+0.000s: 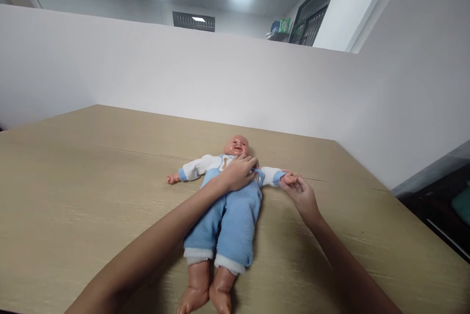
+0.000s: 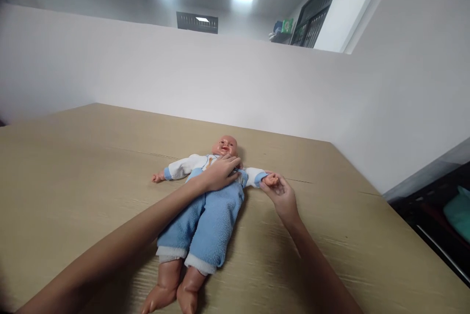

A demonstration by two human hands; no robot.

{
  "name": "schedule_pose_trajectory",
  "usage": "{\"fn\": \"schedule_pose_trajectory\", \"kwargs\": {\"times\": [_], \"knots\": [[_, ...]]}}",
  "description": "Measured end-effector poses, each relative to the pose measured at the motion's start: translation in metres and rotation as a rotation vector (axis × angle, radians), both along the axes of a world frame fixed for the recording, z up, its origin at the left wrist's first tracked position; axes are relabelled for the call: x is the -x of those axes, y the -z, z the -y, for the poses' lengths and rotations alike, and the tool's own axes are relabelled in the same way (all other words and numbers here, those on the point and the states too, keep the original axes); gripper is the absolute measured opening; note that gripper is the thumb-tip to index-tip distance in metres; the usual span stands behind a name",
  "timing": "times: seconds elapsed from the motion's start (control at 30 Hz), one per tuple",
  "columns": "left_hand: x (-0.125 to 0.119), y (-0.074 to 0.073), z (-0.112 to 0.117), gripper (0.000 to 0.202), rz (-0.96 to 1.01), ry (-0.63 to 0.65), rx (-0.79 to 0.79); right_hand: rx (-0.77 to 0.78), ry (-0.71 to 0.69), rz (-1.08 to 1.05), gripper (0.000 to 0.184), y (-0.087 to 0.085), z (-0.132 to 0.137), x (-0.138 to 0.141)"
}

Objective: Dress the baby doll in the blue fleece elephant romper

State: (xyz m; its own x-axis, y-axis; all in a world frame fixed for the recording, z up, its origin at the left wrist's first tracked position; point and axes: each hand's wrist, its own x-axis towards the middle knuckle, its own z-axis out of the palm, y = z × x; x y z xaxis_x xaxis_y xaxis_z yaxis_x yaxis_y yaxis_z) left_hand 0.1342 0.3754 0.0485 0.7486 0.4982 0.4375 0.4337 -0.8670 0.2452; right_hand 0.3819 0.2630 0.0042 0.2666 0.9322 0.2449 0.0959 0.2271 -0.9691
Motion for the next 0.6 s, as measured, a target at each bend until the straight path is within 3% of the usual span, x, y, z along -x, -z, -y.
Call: {"fn": "schedule_pose_trajectory", "kwargs": {"times": [0.13,0.27,0.43,0.6], "knots": [[0.009,-0.001,0.01,0.015,0.201,0.057,0.104,-0.112,0.064,-0.02,0.051,-0.007,-0.033,0.026],[0.015,-0.007,0.021,0.015,0.293,0.092,0.074,-0.225,0.123,0.133,0.04,0.006,-0.052,0.052],[0.017,-0.011,0.026,0.016,0.361,0.081,0.006,-0.309,0.034,0.393,0.022,0.01,-0.034,0.074],[0.011,-0.005,0.013,0.013,0.476,-0.063,0.171,-0.277,-0.013,0.434,0.027,0.002,-0.016,0.079]]}}
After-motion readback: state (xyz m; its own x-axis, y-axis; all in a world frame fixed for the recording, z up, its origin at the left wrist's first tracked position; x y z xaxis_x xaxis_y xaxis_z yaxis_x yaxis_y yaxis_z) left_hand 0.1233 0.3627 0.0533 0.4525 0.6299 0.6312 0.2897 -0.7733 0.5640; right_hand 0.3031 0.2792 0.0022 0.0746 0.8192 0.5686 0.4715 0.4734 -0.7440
